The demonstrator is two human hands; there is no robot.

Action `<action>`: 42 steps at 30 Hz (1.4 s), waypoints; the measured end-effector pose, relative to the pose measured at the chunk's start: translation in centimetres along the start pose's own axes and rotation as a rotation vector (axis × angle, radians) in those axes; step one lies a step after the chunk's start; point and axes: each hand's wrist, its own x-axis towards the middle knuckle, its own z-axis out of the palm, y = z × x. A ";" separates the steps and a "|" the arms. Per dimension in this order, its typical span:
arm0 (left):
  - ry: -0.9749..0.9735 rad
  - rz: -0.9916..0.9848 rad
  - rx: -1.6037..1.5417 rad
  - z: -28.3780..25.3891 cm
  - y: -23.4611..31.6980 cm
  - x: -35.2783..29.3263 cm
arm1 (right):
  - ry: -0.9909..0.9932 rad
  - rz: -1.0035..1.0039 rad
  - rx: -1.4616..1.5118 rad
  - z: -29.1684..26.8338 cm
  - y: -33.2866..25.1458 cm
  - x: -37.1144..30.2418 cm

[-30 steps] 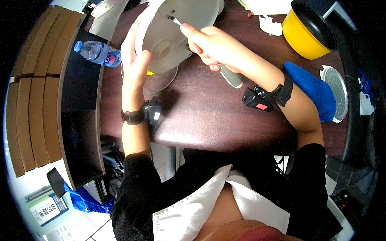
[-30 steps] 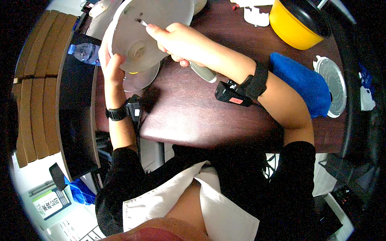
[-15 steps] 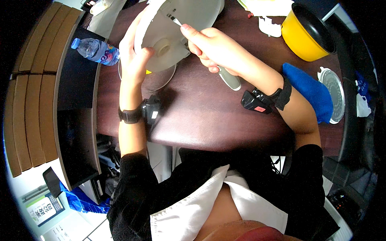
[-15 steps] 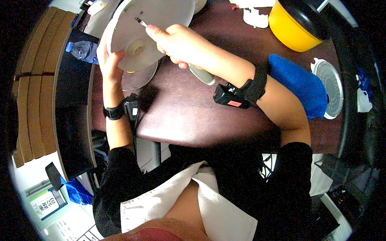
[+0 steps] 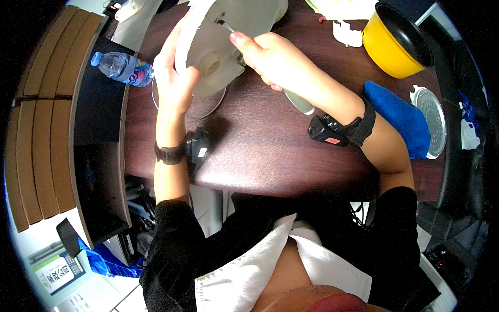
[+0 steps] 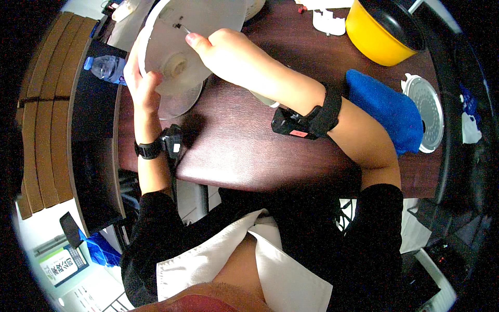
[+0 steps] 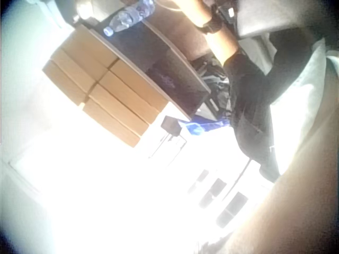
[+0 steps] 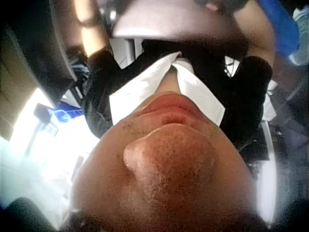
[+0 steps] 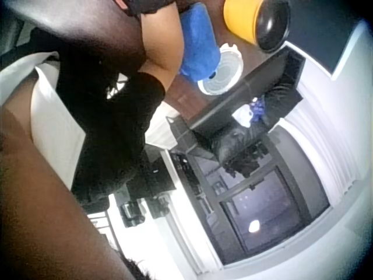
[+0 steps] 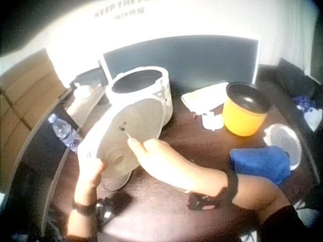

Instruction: The person uses a screwdriver to remove screws from the underside of a white appliance lid, then flips the lid and wipes its interior with a cloth. The person continues to remove additional screws and places them on the table.

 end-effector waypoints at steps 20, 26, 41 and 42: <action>0.001 -0.030 -0.046 -0.4 -0.3 0.2 | 0.207 -0.249 -0.436 -3.2 -0.7 0.9; -0.004 0.023 -0.028 0.0 -0.4 0.1 | 0.321 -0.435 -0.076 -0.6 0.5 1.9; 0.019 -0.073 -0.005 0.3 0.7 -0.2 | 0.390 -0.616 -0.265 0.2 -0.6 1.8; 0.012 -0.102 -0.062 0.3 1.2 -0.2 | 0.372 -0.620 -0.301 -0.1 -0.9 1.5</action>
